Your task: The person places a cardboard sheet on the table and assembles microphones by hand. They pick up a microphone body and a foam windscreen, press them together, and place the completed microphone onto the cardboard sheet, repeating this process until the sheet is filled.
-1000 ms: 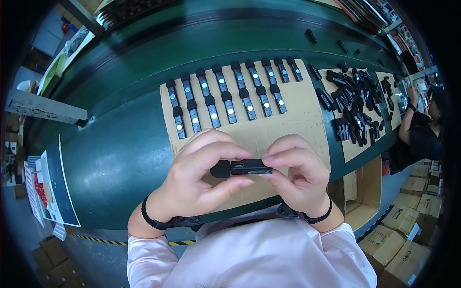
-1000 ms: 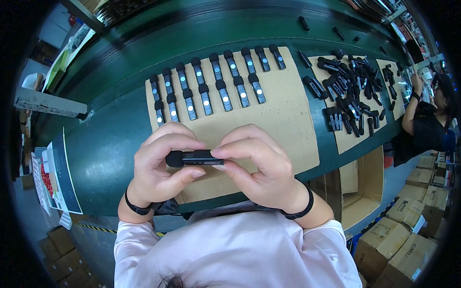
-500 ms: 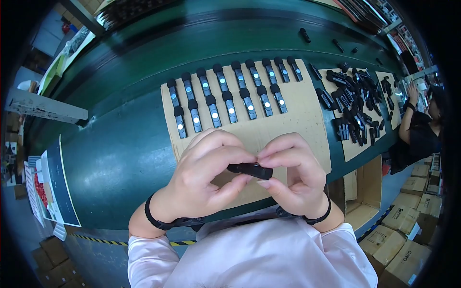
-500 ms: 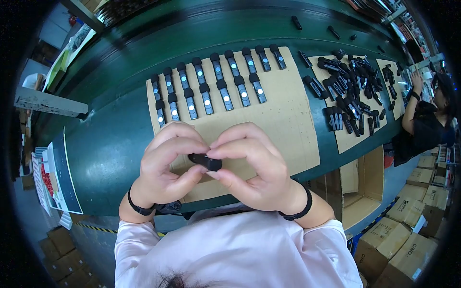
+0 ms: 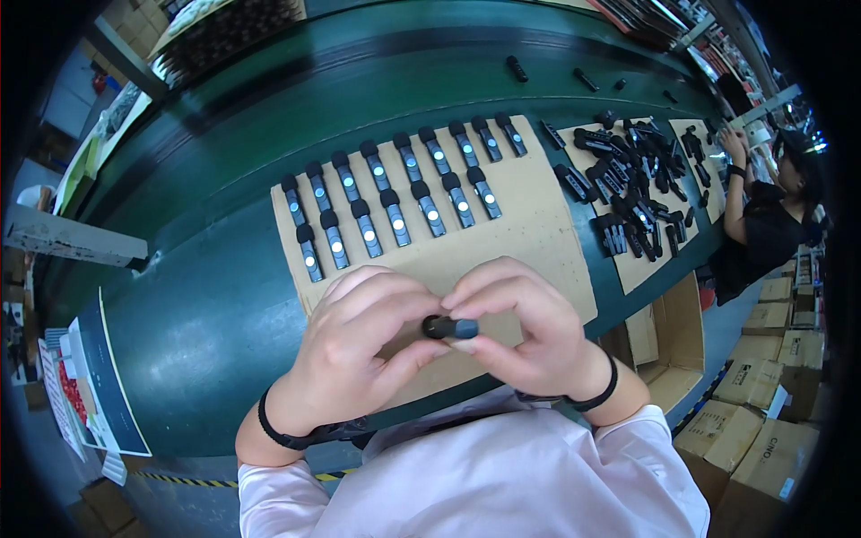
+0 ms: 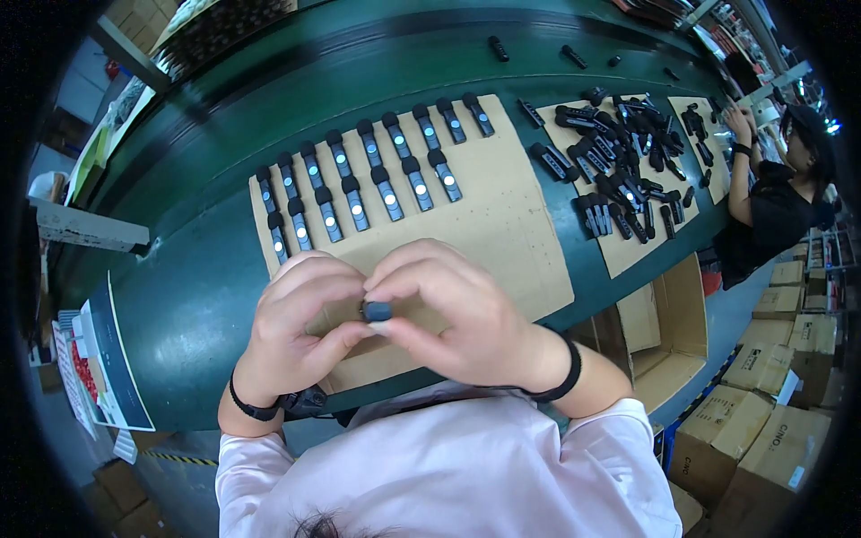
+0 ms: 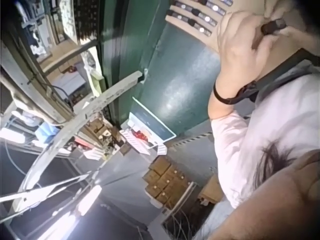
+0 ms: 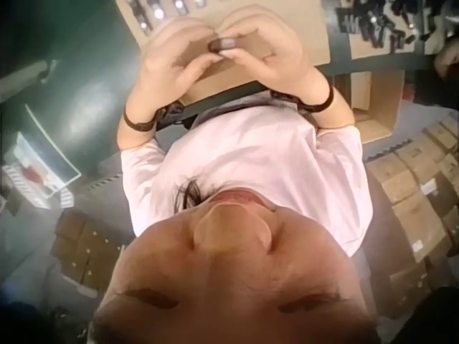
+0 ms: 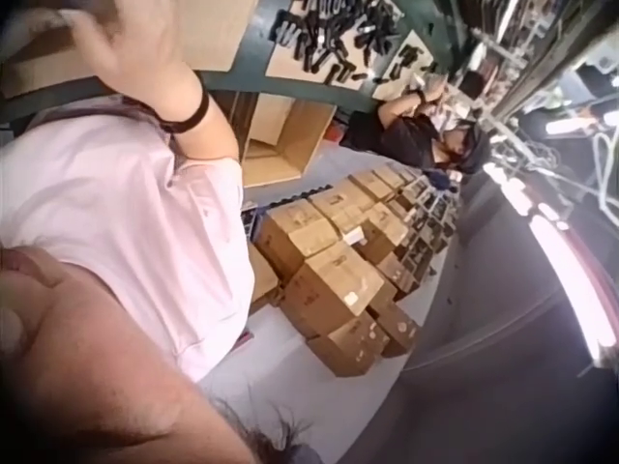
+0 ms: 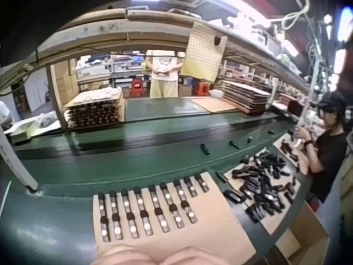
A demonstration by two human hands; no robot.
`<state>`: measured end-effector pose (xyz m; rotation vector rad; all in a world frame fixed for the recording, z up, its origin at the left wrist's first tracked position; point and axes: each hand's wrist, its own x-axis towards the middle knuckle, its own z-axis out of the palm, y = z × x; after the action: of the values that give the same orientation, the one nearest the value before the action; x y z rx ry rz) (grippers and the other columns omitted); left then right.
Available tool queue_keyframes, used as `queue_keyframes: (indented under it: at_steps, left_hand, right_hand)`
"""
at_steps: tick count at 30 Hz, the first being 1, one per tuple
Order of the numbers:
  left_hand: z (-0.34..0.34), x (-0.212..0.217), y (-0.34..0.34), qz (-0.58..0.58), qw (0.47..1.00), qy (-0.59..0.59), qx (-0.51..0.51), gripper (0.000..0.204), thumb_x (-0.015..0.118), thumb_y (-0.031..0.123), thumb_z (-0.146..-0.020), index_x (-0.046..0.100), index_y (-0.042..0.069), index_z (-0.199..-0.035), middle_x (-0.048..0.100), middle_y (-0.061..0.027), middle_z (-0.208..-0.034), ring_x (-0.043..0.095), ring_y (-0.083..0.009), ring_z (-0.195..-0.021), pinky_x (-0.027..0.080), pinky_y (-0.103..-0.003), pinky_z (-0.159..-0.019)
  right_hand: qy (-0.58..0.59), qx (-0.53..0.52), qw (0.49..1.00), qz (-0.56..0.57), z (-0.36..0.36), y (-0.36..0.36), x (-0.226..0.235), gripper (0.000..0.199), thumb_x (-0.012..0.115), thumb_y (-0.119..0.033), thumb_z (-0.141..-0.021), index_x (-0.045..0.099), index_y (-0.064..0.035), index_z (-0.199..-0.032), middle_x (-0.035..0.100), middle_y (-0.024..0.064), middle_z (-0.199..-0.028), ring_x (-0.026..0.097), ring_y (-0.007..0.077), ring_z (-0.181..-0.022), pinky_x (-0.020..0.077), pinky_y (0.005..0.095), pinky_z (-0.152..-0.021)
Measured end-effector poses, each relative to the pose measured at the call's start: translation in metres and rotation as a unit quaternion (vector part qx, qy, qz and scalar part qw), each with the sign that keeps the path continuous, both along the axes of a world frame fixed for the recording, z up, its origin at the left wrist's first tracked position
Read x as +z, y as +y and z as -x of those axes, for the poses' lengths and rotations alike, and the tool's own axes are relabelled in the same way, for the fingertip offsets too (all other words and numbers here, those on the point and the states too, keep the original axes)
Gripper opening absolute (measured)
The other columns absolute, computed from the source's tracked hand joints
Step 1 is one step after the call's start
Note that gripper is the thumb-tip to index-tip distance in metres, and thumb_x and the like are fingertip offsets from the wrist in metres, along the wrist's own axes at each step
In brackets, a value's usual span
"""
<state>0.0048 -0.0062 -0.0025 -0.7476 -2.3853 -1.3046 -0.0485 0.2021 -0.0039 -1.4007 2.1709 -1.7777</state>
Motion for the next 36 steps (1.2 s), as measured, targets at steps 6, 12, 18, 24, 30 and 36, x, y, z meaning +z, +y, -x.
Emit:
queue_keyframes:
  at_steps: [6, 12, 18, 24, 30, 36]
  left_hand:
    - [-0.005, 0.005, -0.006, 0.139, 0.984, -0.110, 0.007, 0.036, 0.077, 0.023, -0.074, 0.064, 0.003, -0.101, 0.064, -0.0110, -0.100, 0.060, -0.0302, -0.093, 0.049, -0.038, -0.081]
    - [-0.005, -0.001, -0.006, 0.201, 0.968, -0.144, -0.034, 0.036, 0.074, 0.027, -0.077, 0.064, 0.003, -0.102, 0.063, -0.0111, -0.106, 0.060, -0.0302, -0.099, 0.049, -0.039, -0.085]
    - [-0.005, -0.006, -0.009, 0.237, 0.959, -0.154, -0.030, 0.037, 0.074, 0.028, -0.077, 0.064, 0.002, -0.101, 0.062, -0.0125, -0.110, 0.059, -0.0304, -0.102, 0.049, -0.039, -0.087]
    - [-0.003, -0.006, -0.008, 0.242, 0.957, -0.157, -0.033, 0.037, 0.073, 0.029, -0.078, 0.064, 0.001, -0.101, 0.061, -0.0135, -0.112, 0.058, -0.0306, -0.104, 0.048, -0.039, -0.088]
    - [-0.001, -0.003, -0.008, 0.253, 0.950, -0.181, -0.030, 0.041, 0.075, 0.029, -0.076, 0.065, 0.003, -0.107, 0.061, -0.0124, -0.118, 0.057, -0.0310, -0.109, 0.048, -0.039, -0.090]
    - [-0.001, -0.003, -0.009, 0.246, 0.950, -0.188, -0.026, 0.040, 0.075, 0.029, -0.076, 0.064, 0.004, -0.106, 0.061, -0.0121, -0.117, 0.057, -0.0308, -0.108, 0.048, -0.039, -0.089]
  right_hand:
    - [-0.025, -0.045, 0.987, -0.154, 0.039, 0.036, 0.020, 0.019, 0.066, 0.003, -0.080, 0.059, 0.0001, -0.098, 0.065, 0.0128, -0.098, 0.063, 0.0199, -0.086, 0.0505, 0.0285, -0.074]
    - [0.112, -0.105, 0.949, -0.276, 0.093, 0.058, 0.010, 0.020, 0.067, 0.003, -0.078, 0.059, -0.0001, -0.096, 0.065, 0.0119, -0.103, 0.064, 0.0224, -0.087, 0.0516, 0.0304, -0.075]
    - [0.273, -0.019, 0.892, -0.360, 0.103, 0.064, -0.007, 0.021, 0.069, 0.000, -0.074, 0.060, -0.0020, -0.093, 0.061, 0.0118, -0.107, 0.062, 0.0297, -0.093, 0.0518, 0.0356, -0.078]
    - [0.292, -0.004, 0.876, -0.383, 0.106, 0.061, -0.010, 0.020, 0.069, -0.003, -0.075, 0.061, -0.0041, -0.094, 0.059, 0.0103, -0.109, 0.060, 0.0295, -0.098, 0.0514, 0.0372, -0.081]
    - [0.277, -0.020, 0.885, -0.374, 0.123, 0.057, -0.005, 0.023, 0.070, -0.006, -0.076, 0.061, -0.0047, -0.097, 0.060, 0.0100, -0.107, 0.060, 0.0283, -0.096, 0.0510, 0.0374, -0.081]
    - [0.171, -0.057, 0.905, -0.385, 0.181, 0.048, 0.016, 0.021, 0.068, -0.008, -0.081, 0.061, -0.0038, -0.101, 0.061, 0.0110, -0.102, 0.060, 0.0273, -0.095, 0.0509, 0.0361, -0.081]
